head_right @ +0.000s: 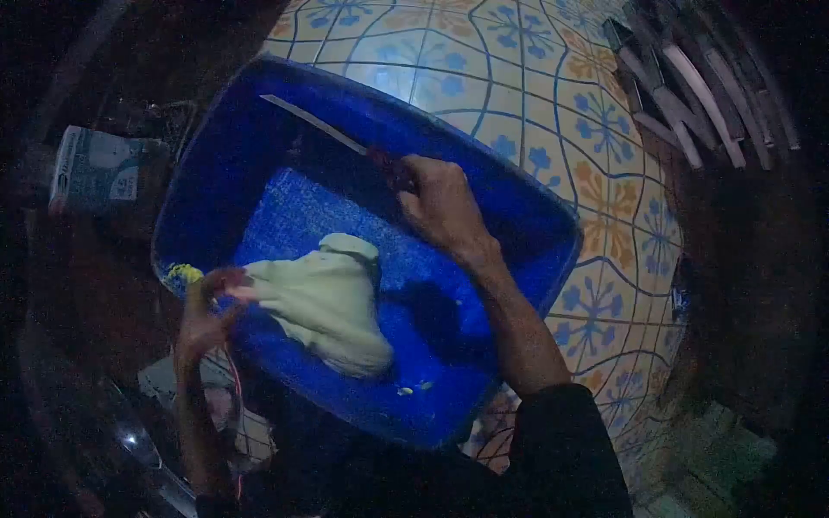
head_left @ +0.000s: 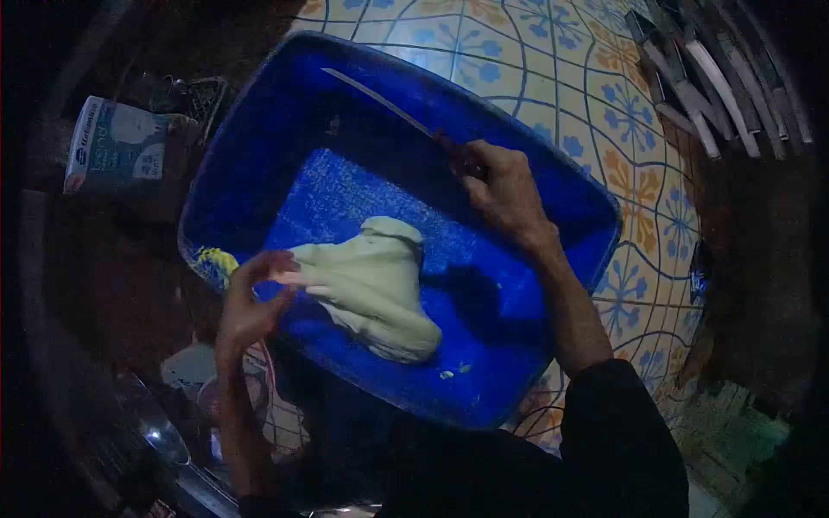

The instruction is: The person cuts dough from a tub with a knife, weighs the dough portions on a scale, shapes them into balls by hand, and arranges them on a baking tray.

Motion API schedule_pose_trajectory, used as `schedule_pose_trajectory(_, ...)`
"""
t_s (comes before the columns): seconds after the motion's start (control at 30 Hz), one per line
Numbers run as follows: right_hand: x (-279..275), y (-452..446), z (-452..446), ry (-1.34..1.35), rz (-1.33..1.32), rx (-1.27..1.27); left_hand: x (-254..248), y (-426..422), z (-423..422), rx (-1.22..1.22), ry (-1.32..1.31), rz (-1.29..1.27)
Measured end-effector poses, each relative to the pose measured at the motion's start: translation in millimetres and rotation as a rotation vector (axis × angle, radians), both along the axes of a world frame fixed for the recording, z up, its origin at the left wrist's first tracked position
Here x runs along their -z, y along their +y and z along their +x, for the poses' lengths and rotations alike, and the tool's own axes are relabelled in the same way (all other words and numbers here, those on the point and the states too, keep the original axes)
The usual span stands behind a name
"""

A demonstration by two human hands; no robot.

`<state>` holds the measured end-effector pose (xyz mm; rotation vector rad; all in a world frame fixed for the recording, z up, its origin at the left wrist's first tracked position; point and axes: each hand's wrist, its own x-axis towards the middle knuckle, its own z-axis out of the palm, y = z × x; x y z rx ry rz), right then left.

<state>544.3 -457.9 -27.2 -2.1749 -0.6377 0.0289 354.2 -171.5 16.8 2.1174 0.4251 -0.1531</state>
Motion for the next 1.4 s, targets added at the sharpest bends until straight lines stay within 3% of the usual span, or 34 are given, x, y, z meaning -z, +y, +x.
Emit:
schedule_pose_trajectory(0.03,-0.5,2.3,2.0,0.02,-0.017,-0.014,-5.0,3.7,1.3,-0.17,-0.093,-0.038)
schedule_pose_trajectory(0.1,-13.5,6.5,-2.2,0.078,-0.008,-0.019,-11.8,-29.7,20.2,-0.011,-0.167,0.868)
schedule_pose_trajectory(0.13,-13.0,7.1,-4.0,0.064,-0.011,-0.035,8.5,-40.1,31.9,0.089,-0.091,0.77)
schedule_pose_trajectory(0.17,-7.9,9.9,-5.3,0.093,0.004,-0.021,23.8,-64.7,42.7,0.1,0.235,0.549)
schedule_pose_trajectory(0.2,-6.3,11.4,-5.8,0.122,0.019,-0.011,86.9,-68.5,49.9,0.222,0.253,0.496)
schedule_pose_trajectory(0.23,-9.8,10.6,-4.3,0.107,-0.101,-0.04,72.4,-85.0,68.0,0.229,0.564,0.459)
schedule_pose_trajectory(0.33,-1.9,12.4,-4.0,0.111,-0.029,-0.052,75.1,-90.8,87.1,0.16,0.61,0.435)
schedule_pose_trajectory(0.43,-7.5,20.8,-8.0,0.151,-0.108,-0.084,81.1,-77.7,74.4,0.103,0.495,0.257)
schedule_pose_trajectory(0.53,18.5,29.0,-17.2,0.13,0.028,-0.188,80.9,-85.9,41.4,-0.062,0.247,0.141)
schedule_pose_trajectory(0.6,21.3,36.2,-39.0,0.321,-0.018,-0.342,48.3,-87.3,25.5,-0.156,0.262,-0.15)
schedule_pose_trajectory(0.63,32.4,36.6,-43.3,0.421,-0.028,-0.429,34.9,-85.3,20.1,-0.169,0.243,-0.153)
schedule_pose_trajectory(0.7,36.1,40.9,-92.1,0.538,-0.277,-0.458,13.9,-77.3,2.2,-0.38,0.143,-0.548)
schedule_pose_trajectory(0.77,-23.6,33.2,-114.7,0.711,-0.366,-0.45,-8.1,-59.8,-14.0,-0.422,0.085,-0.567)
schedule_pose_trajectory(0.83,-53.0,-1.8,-145.2,0.674,-0.43,-0.463,-37.5,-46.7,-20.9,-0.531,-0.006,-0.527)
schedule_pose_trajectory(0.93,-48.8,-31.1,-186.2,0.586,-0.339,-0.446,-65.2,-42.8,-26.6,-0.496,-0.156,-0.473)
schedule_pose_trajectory(1.0,-35.3,-6.9,-217.3,0.852,-0.175,-0.316,-93.1,-53.9,-31.4,-0.423,-0.149,-0.499)
schedule_pose_trajectory(1.1,-32.7,50.8,-214.6,0.977,0.032,-0.409,-119.1,-51.0,-45.3,-0.375,-0.358,-0.384)
schedule_pose_trajectory(1.13,-41.2,50.7,-230.8,0.993,0.037,-0.423,-124.6,-40.8,-50.6,-0.387,-0.346,-0.372)
schedule_pose_trajectory(1.2,-64.9,37.7,-266.4,1.066,0.033,-0.345,-137.2,-15.6,-60.3,-0.523,-0.336,-0.602)
schedule_pose_trajectory(1.27,-55.1,35.8,-271.1,0.875,-0.031,-0.418,-151.2,-3.8,-71.5,-0.536,-0.405,-0.621)
schedule_pose_trajectory(1.33,-77.6,55.9,-272.5,1.01,-0.009,-0.344,-166.7,-8.6,-86.5,-0.46,-0.376,-0.661)
schedule_pose_trajectory(1.37,-61.6,76.1,-261.4,1.039,0.119,-0.406,-172.9,-13.8,-92.5,-0.459,-0.358,-0.663)
schedule_pose_trajectory(1.4,-27.1,102.4,-245.9,1.137,0.001,-0.498,-181.2,-16.7,-95.6,-0.461,-0.356,-0.668)
